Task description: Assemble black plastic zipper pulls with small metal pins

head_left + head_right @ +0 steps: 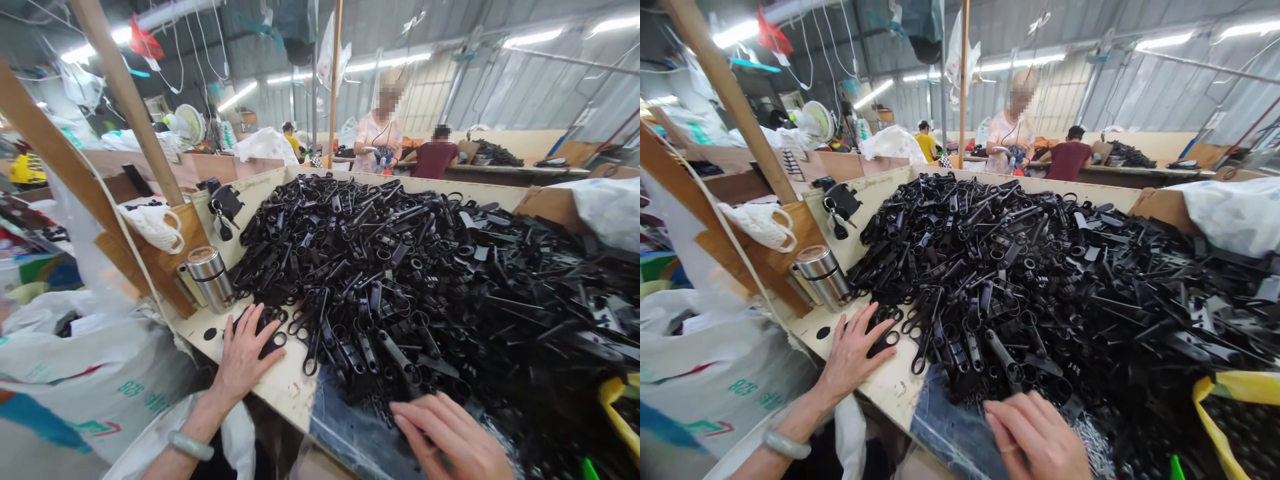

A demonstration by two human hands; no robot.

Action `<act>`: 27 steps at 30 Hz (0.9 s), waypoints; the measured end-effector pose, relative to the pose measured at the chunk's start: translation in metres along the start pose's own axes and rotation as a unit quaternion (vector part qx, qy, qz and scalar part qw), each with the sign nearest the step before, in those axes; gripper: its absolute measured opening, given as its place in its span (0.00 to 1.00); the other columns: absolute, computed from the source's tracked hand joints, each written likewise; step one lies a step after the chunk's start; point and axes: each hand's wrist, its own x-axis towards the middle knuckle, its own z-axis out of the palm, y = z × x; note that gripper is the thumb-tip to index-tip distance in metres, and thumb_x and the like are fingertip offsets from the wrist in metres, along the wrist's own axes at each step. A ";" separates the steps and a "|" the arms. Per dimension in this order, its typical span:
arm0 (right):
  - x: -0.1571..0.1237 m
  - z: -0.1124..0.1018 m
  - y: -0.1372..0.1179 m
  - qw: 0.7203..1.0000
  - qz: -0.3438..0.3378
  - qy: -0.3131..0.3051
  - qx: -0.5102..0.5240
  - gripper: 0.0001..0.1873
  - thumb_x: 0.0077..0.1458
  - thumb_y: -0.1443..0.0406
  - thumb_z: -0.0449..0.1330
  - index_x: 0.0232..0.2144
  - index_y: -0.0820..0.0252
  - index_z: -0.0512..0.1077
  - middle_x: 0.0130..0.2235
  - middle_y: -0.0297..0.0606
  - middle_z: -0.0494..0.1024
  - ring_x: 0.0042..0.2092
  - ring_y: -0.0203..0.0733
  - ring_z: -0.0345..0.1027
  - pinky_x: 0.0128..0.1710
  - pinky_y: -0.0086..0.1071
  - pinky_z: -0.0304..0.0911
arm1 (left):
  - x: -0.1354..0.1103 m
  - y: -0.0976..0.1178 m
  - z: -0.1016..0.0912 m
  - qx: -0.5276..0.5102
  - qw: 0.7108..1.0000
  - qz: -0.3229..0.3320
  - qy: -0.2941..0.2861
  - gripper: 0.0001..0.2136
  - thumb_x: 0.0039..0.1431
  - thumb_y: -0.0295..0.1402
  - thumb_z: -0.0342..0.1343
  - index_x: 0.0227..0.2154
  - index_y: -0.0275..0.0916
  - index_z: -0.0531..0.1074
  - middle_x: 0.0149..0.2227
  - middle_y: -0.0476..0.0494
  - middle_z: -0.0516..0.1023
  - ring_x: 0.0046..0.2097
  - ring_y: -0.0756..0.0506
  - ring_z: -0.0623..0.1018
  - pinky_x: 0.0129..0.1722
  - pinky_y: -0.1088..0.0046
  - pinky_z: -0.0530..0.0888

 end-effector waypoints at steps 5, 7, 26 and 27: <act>0.114 0.043 -0.038 0.988 -0.056 -0.141 -0.017 0.10 0.69 0.66 0.56 0.41 0.51 0.78 0.42 0.37 0.82 0.42 0.46 0.70 0.41 0.40 0.64 | -0.006 0.020 -0.008 -0.001 0.998 -0.040 0.042 0.06 0.63 0.37 0.62 0.40 0.45 0.83 0.68 0.31 0.68 0.71 0.29 0.62 0.68 0.31 0.45; 0.155 0.069 -0.046 0.971 -0.080 -0.205 -0.091 0.08 0.70 0.63 0.56 0.43 0.54 0.76 0.46 0.38 0.81 0.47 0.48 0.68 0.46 0.42 0.62 | -0.009 0.028 -0.010 0.004 0.997 -0.056 0.052 0.05 0.64 0.34 0.62 0.36 0.43 0.82 0.67 0.34 0.71 0.70 0.28 0.63 0.68 0.31 0.45; 0.185 0.051 0.058 0.941 -0.208 -0.221 -0.152 0.12 0.65 0.70 0.62 0.45 0.47 0.80 0.54 0.36 0.77 0.48 0.47 0.66 0.43 0.40 0.55 | 0.016 0.087 0.017 -0.069 0.992 -0.093 0.048 0.07 0.65 0.36 0.59 0.40 0.40 0.78 0.64 0.29 0.73 0.70 0.28 0.63 0.66 0.24 0.51; 0.184 0.049 0.061 0.943 -0.206 -0.213 -0.149 0.12 0.65 0.70 0.61 0.45 0.47 0.80 0.55 0.37 0.78 0.48 0.47 0.66 0.44 0.41 0.55 | 0.015 0.082 0.018 -0.067 0.992 -0.094 0.046 0.08 0.65 0.37 0.59 0.41 0.40 0.78 0.64 0.29 0.74 0.70 0.29 0.65 0.66 0.25 0.52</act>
